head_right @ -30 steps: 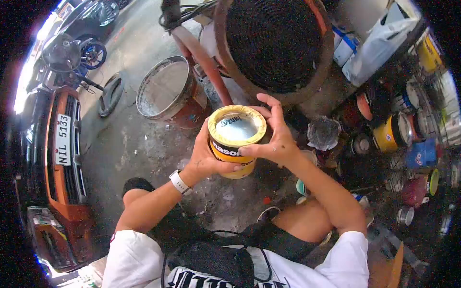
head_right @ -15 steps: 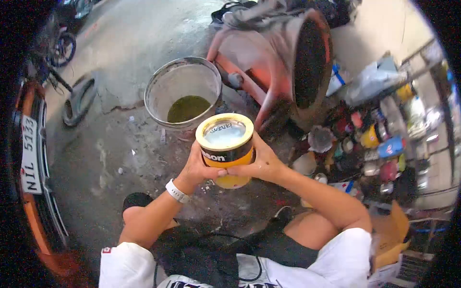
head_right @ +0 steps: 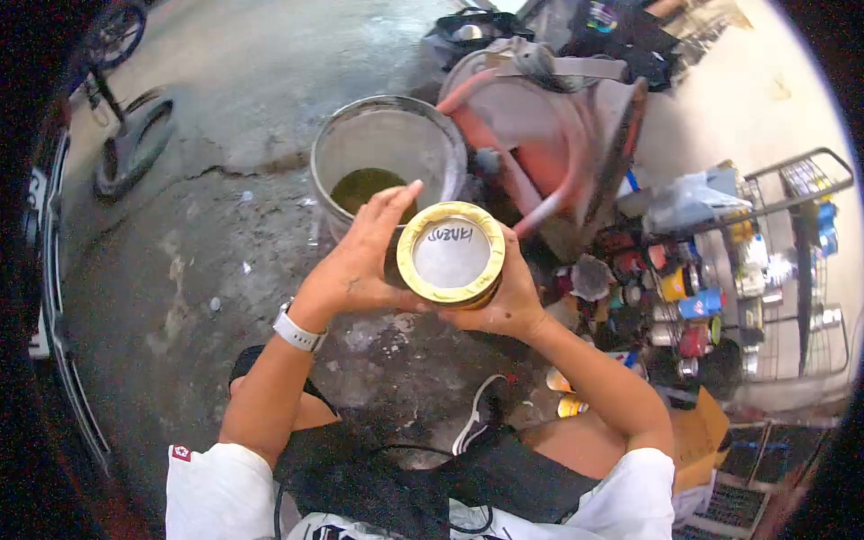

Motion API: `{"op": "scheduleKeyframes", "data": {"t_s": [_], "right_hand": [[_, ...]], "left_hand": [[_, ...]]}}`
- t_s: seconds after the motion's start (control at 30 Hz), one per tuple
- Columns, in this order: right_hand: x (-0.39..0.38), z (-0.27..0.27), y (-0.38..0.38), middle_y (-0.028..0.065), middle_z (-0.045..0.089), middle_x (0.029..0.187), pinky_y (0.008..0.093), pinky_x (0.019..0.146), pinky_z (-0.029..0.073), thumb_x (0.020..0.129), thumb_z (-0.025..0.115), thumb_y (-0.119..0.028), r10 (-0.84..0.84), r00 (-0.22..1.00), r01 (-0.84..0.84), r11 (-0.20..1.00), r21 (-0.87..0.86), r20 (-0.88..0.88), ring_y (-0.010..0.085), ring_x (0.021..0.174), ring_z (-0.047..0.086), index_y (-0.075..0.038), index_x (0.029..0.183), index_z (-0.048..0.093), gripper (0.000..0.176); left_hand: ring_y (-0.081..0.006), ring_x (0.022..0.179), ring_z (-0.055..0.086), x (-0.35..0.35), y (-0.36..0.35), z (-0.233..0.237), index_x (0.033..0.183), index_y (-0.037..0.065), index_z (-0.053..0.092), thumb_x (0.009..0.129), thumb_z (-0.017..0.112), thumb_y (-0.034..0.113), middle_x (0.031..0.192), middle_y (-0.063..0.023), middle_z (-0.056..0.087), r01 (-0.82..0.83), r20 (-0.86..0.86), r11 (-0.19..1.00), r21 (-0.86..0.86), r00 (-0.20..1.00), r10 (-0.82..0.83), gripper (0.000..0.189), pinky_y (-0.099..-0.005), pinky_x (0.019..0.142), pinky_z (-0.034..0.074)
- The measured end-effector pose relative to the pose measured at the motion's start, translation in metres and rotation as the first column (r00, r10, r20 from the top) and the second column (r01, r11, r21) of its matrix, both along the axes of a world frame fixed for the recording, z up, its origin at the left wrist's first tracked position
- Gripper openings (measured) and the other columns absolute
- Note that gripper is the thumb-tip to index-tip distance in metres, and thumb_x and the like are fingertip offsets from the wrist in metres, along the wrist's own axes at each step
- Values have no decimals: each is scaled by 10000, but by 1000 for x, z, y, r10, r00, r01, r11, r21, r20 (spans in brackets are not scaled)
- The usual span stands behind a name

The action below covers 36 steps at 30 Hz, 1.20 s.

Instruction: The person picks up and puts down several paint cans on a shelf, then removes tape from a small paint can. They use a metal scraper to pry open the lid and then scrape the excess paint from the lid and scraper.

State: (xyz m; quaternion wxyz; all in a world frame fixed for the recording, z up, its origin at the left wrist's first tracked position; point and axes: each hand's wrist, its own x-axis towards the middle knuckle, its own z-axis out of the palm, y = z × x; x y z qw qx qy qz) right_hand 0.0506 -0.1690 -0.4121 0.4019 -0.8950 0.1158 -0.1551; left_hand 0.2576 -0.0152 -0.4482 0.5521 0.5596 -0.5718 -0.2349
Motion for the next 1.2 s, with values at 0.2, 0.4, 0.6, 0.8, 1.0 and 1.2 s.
{"op": "scheduleKeyframes", "data": {"t_s": [0.2,0.4,0.6,0.8,1.0,1.2], "right_hand": [[35,-37,-1,163,504,1367,434,1094,406,537,983,-290,159,975,-129,974,-184,157,314,1245,530,-4,1435,386,1116],[47,-82,12,184,519,1327,455,1060,427,531,981,-304,170,905,-103,977,-187,391,340,1232,525,1,1433,400,1115],[39,-76,22,205,560,1267,515,1018,445,484,918,-264,246,797,-115,959,-261,552,416,1154,554,-9,1383,467,1038],[21,-53,12,186,564,1257,509,1010,442,449,886,-265,315,784,-116,920,-373,535,399,1141,561,-16,1356,483,1023],[6,-51,7,181,571,1223,498,1026,425,440,892,-288,285,832,-85,914,-398,477,393,1132,555,-13,1359,477,1045],[4,-52,11,177,570,1239,488,1046,416,459,899,-297,262,852,-94,928,-360,454,390,1149,554,-37,1367,468,1038]], "left_hand": [[-357,1273,532,-6,45,30,1221,153,710,729,850,229,1340,-106,609,-168,339,959,-226,910,239,517,-474,1089,423],[-283,1086,624,-46,76,19,1025,115,727,740,816,150,1053,-38,687,-281,557,959,-45,790,257,301,-440,956,472],[-241,980,616,-81,86,48,943,111,672,762,805,139,947,-28,643,-347,536,917,196,821,196,227,-404,928,416],[-220,926,603,-100,81,53,932,126,657,781,796,142,915,-3,619,-313,467,887,339,874,130,206,-366,902,386],[-247,956,629,-102,80,37,930,88,674,809,772,82,1005,-26,662,-321,421,920,226,883,205,156,-380,886,461],[-275,979,626,-104,84,34,899,45,649,805,755,42,991,-70,659,-360,473,926,117,840,267,142,-387,890,496]]}}
